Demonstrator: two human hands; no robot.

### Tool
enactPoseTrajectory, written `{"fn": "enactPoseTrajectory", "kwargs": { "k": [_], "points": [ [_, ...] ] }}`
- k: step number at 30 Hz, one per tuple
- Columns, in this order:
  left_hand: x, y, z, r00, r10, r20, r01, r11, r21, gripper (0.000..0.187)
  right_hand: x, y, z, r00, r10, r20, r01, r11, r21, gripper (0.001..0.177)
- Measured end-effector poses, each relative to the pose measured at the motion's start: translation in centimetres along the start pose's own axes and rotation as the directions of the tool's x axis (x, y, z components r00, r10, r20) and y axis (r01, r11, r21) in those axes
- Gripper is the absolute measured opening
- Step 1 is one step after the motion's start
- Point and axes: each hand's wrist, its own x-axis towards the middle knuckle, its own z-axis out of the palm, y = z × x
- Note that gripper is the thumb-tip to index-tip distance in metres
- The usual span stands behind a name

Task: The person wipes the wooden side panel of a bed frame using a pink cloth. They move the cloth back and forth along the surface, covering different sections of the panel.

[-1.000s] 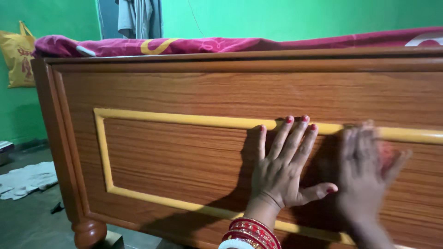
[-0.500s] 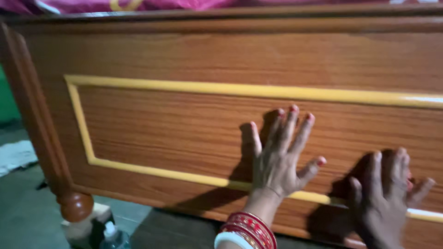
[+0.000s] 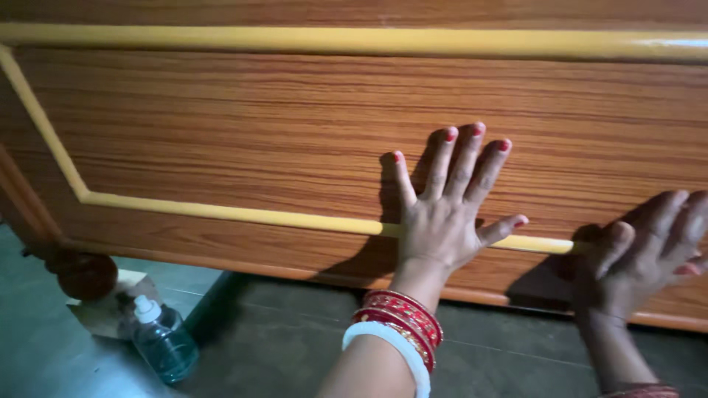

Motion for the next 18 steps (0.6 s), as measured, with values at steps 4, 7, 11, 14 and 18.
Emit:
{"fn": "enactPoseTrajectory", "kwargs": {
  "k": [4, 7, 11, 14, 18],
  "points": [
    [0.1, 0.0, -0.6, 1.0, -0.006, 0.025, 0.007, 1.0, -0.013, 0.096, -2.0, -4.0, 1.5, 0.996, -0.08, 0.039, 0.08, 0.997, 0.008, 0.074],
    [-0.1, 0.1, -0.6, 0.999, -0.013, -0.042, 0.013, 1.0, -0.002, 0.091, -4.3, -6.5, 2.3, 0.948, -0.25, 0.196, 0.25, 0.968, 0.025, 0.072],
    [-0.3, -0.1, -0.1, 0.997, 0.001, -0.074, -0.003, 1.0, -0.024, 0.089, -3.5, -3.9, 0.3, 0.923, -0.277, 0.265, 0.284, 0.959, 0.013, 0.07],
    [-0.4, -0.1, 0.5, 0.992, 0.005, -0.125, -0.007, 1.0, -0.021, 0.087, -2.3, -0.4, -1.7, 0.981, -0.092, 0.172, 0.105, 0.992, -0.07, 0.061],
    [-0.2, 0.1, 1.1, 0.99, -0.001, -0.14, -0.004, 0.999, -0.035, 0.086, -2.0, 1.1, -1.2, 0.989, 0.147, 0.019, -0.145, 0.985, -0.097, 0.065]
  ]
}}
